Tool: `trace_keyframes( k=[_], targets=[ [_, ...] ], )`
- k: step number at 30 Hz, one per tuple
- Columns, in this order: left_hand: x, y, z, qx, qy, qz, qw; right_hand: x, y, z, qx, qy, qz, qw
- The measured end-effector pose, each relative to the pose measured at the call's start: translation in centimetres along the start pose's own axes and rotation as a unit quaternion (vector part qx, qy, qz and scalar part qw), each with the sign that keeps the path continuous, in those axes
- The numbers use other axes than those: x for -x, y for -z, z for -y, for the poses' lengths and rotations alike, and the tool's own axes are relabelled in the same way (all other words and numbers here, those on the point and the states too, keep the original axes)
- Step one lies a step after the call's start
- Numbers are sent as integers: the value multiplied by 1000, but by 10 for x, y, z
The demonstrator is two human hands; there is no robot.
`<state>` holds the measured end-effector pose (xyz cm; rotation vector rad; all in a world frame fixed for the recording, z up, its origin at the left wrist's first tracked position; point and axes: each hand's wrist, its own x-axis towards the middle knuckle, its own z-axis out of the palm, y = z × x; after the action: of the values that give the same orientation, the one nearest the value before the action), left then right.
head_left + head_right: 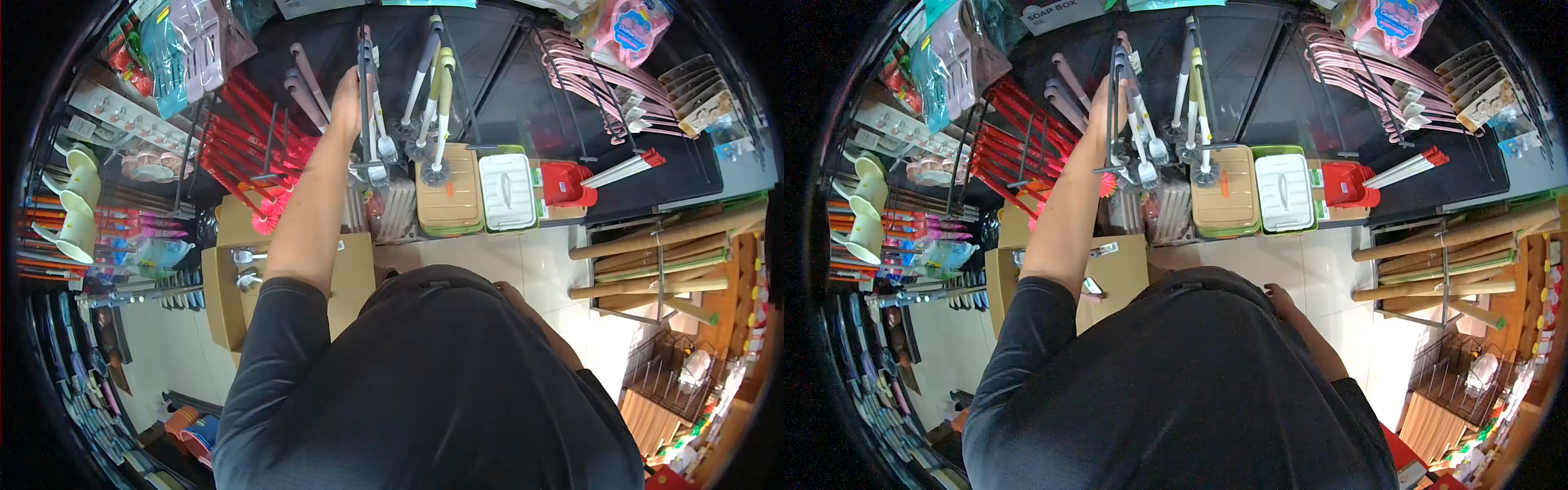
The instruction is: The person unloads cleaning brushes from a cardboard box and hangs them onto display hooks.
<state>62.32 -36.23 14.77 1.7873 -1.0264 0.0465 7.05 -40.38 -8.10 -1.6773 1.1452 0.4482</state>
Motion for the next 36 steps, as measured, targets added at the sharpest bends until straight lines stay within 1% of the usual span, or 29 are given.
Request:
trace_keyframes(
  k=[1, 2, 3, 5, 6, 7, 9, 10, 11, 13, 15, 16, 17, 18, 19, 20, 21, 22, 23, 24, 25, 27, 28, 29, 30, 31, 32, 34, 36],
  targets=[
    [-1, -4, 7, -22, -13, -9, 1000, -1, 5, -1, 2, 2, 3, 1000],
    [-2, -5, 2, -8, 20, -7, 1000, -4, 10, -6, 7, -2, 4, 1000],
    [-1, -6, -1, -11, 22, -11, 1000, -6, 15, -10, 13, -7, 5, 1000],
    [3, -8, -7, -131, -13, -89, 987, -7, 26, -20, 18, 17, 19, 1000],
    [6, -10, -6, -117, 28, -115, 986, -6, 32, -25, 20, 37, 31, 999],
    [11, -12, -6, -122, 33, -119, 985, -6, 38, -30, 25, 39, 37, 998],
    [21, -13, -9, -128, 45, -186, 973, -9, 50, -43, 51, 75, 51, 995],
    [28, -12, -9, -111, 93, -172, 974, -11, 55, -48, 61, 77, 61, 993],
    [42, -21, 6, -215, 22, -264, 940, -21, 56, -64, 62, 57, 60, 995],
    [86, -18, -36, -106, 94, -238, 961, -52, 56, -103, 79, 43, 79, 993],
    [147, -25, -49, -106, 108, -165, 975, -85, 58, -149, 219, 155, 100, 958],
    [192, -36, -24, -147, 167, -95, 970, -87, 63, -148, 229, 163, 117, 953],
    [230, -34, -37, -59, 239, -12, 969, -93, 68, -152, 175, 97, 149, 968],
    [279, -43, -19, -119, 378, 83, 914, -96, 72, -149, 122, 27, 178, 976],
    [337, -51, -14, -88, 417, 52, 903, -88, 82, -130, 134, 32, 193, 972],
    [398, -56, 7, -120, 492, 93, 857, -78, 96, -109, 212, 97, 186, 955],
    [444, -48, -4, -148, 540, 123, 820, -74, 103, -89, 285, 163, 178, 927],
    [483, -39, -16, -139, 598, 158, 774, -82, 103, -79, 294, 169, 192, 921],
    [551, -40, -1, -159, 631, 162, 742, -90, 105, -71, 300, 108, 213, 924],
    [574, -28, -30, -154, 667, 158, 712, -100, 108, -67, 307, 47, 230, 922],
    [605, -23, -48, -161, 701, 98, 687, -111, 111, -67, 318, 53, 240, 916],
    [685, -17, -47, -98, 783, 49, 612, -131, 113, -66, 353, 212, 227, 883],
    [685, -12, -59, -95, 788, 37, 607, -105, 110, -19, 273, 90, 216, 933],
    [676, -2, -81, -35, 830, -32, 556, -91, 105, 12, 282, 95, 222, 929],
    [669, 3, -95, 27, 861, -99, 498, -81, 99, 37, 280, 70, 215, 933],
    [672, 4, -94, 31, 863, -107, 494, -79, 94, 51, 278, 44, 206, 937],
    [672, 5, -91, 42, 853, -138, 502, -86, 89, 51, 285, 47, 208, 935],
    [663, 11, -75, 56, 841, -171, 510, -102, 77, 54, 243, 134, 219, 936],
    [640, 17, -53, 98, 805, -223, 541, -94, 63, 81, 239, 122, 223, 937]
  ],
)
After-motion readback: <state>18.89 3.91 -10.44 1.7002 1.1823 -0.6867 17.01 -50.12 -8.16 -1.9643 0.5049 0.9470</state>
